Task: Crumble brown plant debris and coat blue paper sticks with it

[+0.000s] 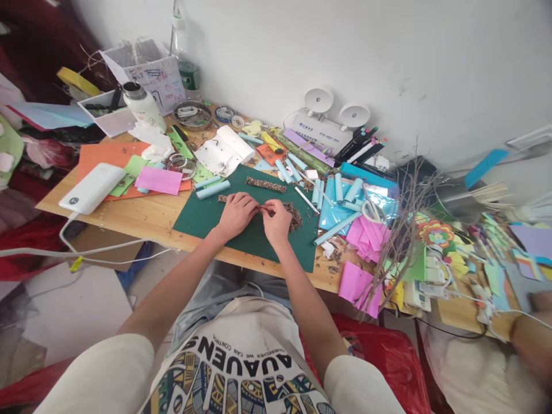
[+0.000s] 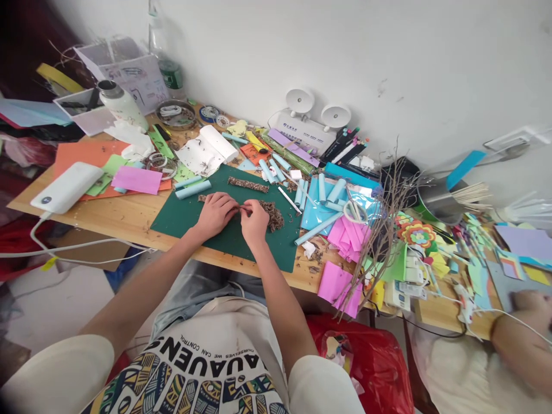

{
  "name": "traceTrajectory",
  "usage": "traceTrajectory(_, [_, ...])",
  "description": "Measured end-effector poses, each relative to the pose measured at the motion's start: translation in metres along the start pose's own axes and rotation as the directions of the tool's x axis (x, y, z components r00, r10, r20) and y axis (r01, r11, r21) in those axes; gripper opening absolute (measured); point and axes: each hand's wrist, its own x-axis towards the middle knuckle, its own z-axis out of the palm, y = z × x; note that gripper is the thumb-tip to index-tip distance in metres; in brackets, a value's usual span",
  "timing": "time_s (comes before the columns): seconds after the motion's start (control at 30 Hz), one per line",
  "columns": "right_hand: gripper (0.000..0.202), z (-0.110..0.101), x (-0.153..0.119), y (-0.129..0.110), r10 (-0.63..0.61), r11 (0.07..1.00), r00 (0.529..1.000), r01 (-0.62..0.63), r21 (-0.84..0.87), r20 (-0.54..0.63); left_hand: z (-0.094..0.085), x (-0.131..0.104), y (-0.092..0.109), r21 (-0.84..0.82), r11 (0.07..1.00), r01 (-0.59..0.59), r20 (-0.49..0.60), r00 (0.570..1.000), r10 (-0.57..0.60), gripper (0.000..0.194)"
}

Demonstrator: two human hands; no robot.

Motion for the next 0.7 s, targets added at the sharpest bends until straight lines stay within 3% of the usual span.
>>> traceTrajectory(0.1, [0.02, -0.005, -0.004, 0.0, -0.007, 0.999, 0.999, 0.009, 0.036, -0.047, 0.002, 0.002, 0.004, -0.032, 0.999, -0.004, -0.016, 1.0, 0.004, 0.024])
traceTrajectory(0.23, [0.021, -0.012, -0.006, -0.001, -0.006, 1.0, 1.0, 0.006, 0.018, -0.001, 0.005, 0.004, 0.007, -0.073, 0.997, 0.02, -0.045, 0.999, -0.023, 0.024])
traceTrajectory(0.37, [0.023, -0.014, -0.005, -0.002, -0.011, 0.999, 0.999, 0.012, 0.042, -0.033, 0.005, 0.004, 0.008, -0.137, 0.99, 0.038, -0.085, 0.995, -0.05, 0.024])
traceTrajectory(0.57, [0.021, -0.012, -0.006, -0.007, -0.019, 1.0, 1.0, 0.019, 0.016, -0.002, 0.003, 0.002, 0.012, -0.146, 0.988, 0.044, -0.074, 0.996, -0.055, 0.025])
traceTrajectory(0.7, [0.019, 0.004, -0.01, -0.012, 0.115, 0.98, 0.989, -0.098, 0.172, -0.092, 0.005, 0.002, 0.013, -0.151, 0.987, 0.057, -0.099, 0.992, -0.072, 0.026])
